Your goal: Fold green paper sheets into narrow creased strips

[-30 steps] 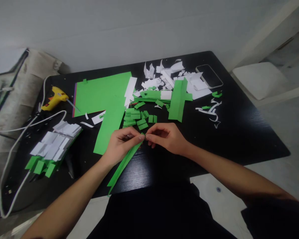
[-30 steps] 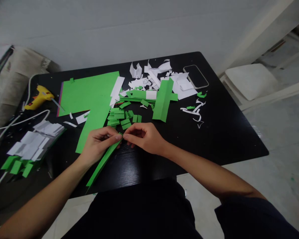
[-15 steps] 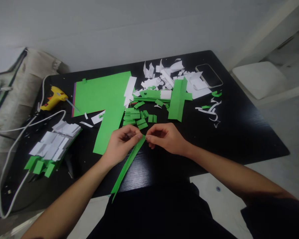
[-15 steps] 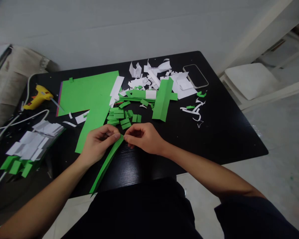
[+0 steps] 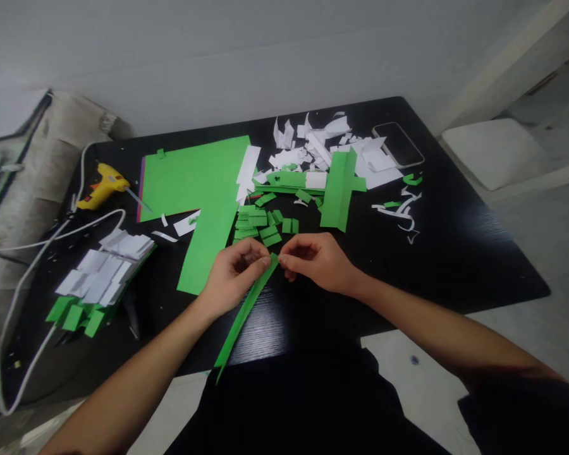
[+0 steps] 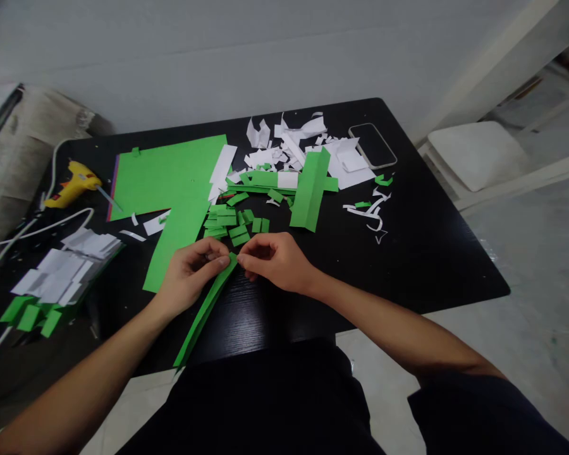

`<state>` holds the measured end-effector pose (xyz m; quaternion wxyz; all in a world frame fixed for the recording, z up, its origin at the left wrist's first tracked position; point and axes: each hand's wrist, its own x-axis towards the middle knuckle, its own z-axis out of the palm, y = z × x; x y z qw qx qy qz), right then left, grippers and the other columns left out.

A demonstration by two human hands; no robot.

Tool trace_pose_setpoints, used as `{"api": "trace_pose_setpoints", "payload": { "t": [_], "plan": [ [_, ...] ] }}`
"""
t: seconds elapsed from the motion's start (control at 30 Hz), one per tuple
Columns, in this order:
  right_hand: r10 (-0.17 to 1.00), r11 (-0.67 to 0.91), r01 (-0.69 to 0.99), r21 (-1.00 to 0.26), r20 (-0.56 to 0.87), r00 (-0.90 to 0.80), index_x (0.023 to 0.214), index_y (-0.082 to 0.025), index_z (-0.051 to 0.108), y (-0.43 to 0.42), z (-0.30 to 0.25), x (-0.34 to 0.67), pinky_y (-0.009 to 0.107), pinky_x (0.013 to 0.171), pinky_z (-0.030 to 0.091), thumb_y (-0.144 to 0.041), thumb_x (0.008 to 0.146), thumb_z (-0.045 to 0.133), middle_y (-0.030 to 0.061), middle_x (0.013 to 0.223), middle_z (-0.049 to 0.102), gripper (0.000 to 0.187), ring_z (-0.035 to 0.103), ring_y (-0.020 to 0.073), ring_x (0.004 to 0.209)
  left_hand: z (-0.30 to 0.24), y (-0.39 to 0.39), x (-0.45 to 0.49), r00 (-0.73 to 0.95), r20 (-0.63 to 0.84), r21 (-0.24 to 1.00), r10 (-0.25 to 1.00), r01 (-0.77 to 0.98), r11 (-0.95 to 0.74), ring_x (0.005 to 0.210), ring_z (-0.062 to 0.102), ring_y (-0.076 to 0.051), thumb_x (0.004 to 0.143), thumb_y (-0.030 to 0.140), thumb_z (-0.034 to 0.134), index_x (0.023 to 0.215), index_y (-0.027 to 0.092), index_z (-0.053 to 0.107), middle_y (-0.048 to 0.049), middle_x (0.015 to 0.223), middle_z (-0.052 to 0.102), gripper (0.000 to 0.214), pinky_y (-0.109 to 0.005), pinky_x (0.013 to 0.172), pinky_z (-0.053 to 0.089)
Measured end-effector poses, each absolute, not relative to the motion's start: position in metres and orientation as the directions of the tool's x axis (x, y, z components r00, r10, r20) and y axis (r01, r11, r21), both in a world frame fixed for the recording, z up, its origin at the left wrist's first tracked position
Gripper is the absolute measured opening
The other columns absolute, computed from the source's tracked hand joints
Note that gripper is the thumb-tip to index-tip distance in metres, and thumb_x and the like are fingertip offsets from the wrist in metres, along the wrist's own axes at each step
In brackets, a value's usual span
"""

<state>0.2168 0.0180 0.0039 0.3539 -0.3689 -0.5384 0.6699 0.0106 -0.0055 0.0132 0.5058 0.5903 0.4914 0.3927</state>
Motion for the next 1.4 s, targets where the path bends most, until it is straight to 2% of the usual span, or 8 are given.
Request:
{"api": "trace_pose_setpoints", "payload": {
  "t": [0.2,0.33,0.5,0.63,0.83,1.07,1.27,1.4],
  "plan": [
    [0.889,-0.144,-0.107,-0.984,-0.081,-0.45,0.084,-0.015,0.074,0.017,0.005,0.215,0.027,0.059,0.061,-0.043,0.08,0.085,0.0009,0.066,0.071,0.03,0.068,0.0129,0.057,0.012,-0.004,0.009,0.18,-0.058,0.989,0.982,0.146,0.031,0.055,0.042,-0.011,0.087,0.034,0.073,0.076,0.018,0.067,0.0031,0.061,0.051,0.02,-0.023,0.051,0.033],
    [0.909,-0.078,-0.141,-0.987,-0.013,-0.417,0.093,-0.016,0.075,0.014,0.003,0.214,0.028,0.065,0.063,-0.038,0.079,0.087,0.0023,0.077,0.075,0.028,0.072,0.0142,0.067,0.013,-0.002,0.008,0.158,-0.094,0.992,0.983,0.104,0.078,0.052,0.039,-0.01,0.086,0.034,0.074,0.074,0.018,0.067,0.0041,0.058,0.048,0.021,-0.023,0.049,0.03],
    [0.915,0.029,-0.087,-0.996,0.062,-0.398,0.099,-0.019,0.079,0.012,-0.001,0.215,0.03,0.074,0.064,-0.035,0.079,0.088,0.0038,0.088,0.079,0.027,0.075,0.0164,0.077,0.012,-0.003,0.009,0.173,-0.124,0.991,0.977,0.077,0.112,0.051,0.041,-0.01,0.086,0.035,0.075,0.074,0.018,0.067,0.0035,0.058,0.051,0.022,-0.023,0.049,0.029],
    [0.92,0.044,-0.085,-0.995,0.073,-0.386,0.095,-0.019,0.081,0.013,-0.004,0.216,0.031,0.071,0.064,-0.035,0.081,0.087,0.0032,0.082,0.079,0.022,0.075,0.0168,0.071,0.012,-0.004,0.01,0.213,-0.158,0.987,0.964,0.064,0.148,0.051,0.045,-0.01,0.086,0.037,0.076,0.078,0.017,0.068,0.0026,0.057,0.056,0.023,-0.023,0.05,0.03],
    [0.916,0.127,-0.14,-0.982,0.17,-0.364,0.092,-0.021,0.083,0.014,-0.009,0.215,0.028,0.066,0.062,-0.026,0.081,0.087,0.0024,0.084,0.079,0.014,0.075,0.0158,0.07,0.012,-0.003,0.01,0.248,-0.182,0.983,0.952,0.017,0.184,0.053,0.05,-0.01,0.085,0.037,0.078,0.078,0.016,0.068,0.0004,0.061,0.063,0.024,-0.023,0.051,0.033],
    [0.921,0.083,-0.119,-0.989,0.122,-0.37,0.093,-0.02,0.083,0.015,-0.007,0.216,0.028,0.065,0.062,-0.027,0.08,0.088,0.0022,0.081,0.079,0.016,0.075,0.0159,0.069,0.008,-0.003,0.008,0.217,-0.168,0.984,0.962,-0.022,0.177,0.052,0.044,-0.007,0.084,0.032,0.081,0.075,0.017,0.071,0.0027,0.061,0.059,0.02,-0.021,0.05,0.03],
    [0.921,0.084,-0.181,-0.98,0.145,-0.363,0.09,-0.021,0.083,0.015,-0.009,0.215,0.027,0.065,0.063,-0.022,0.082,0.086,0.0022,0.083,0.08,0.009,0.076,0.0158,0.071,0.008,-0.003,0.008,0.234,-0.198,0.978,0.952,-0.019,0.208,0.053,0.051,-0.009,0.085,0.032,0.08,0.076,0.017,0.07,0.0009,0.061,0.064,0.02,-0.022,0.051,0.034],
    [0.924,0.057,-0.172,-0.983,0.117,-0.363,0.089,-0.02,0.083,0.015,-0.007,0.216,0.028,0.064,0.063,-0.025,0.081,0.087,0.0033,0.082,0.08,0.011,0.075,0.0165,0.072,0.008,-0.003,0.008,0.24,-0.207,0.976,0.948,-0.019,0.218,0.053,0.053,-0.01,0.084,0.033,0.08,0.075,0.017,0.069,0.0002,0.06,0.064,0.021,-0.023,0.051,0.035]
  ]
}}
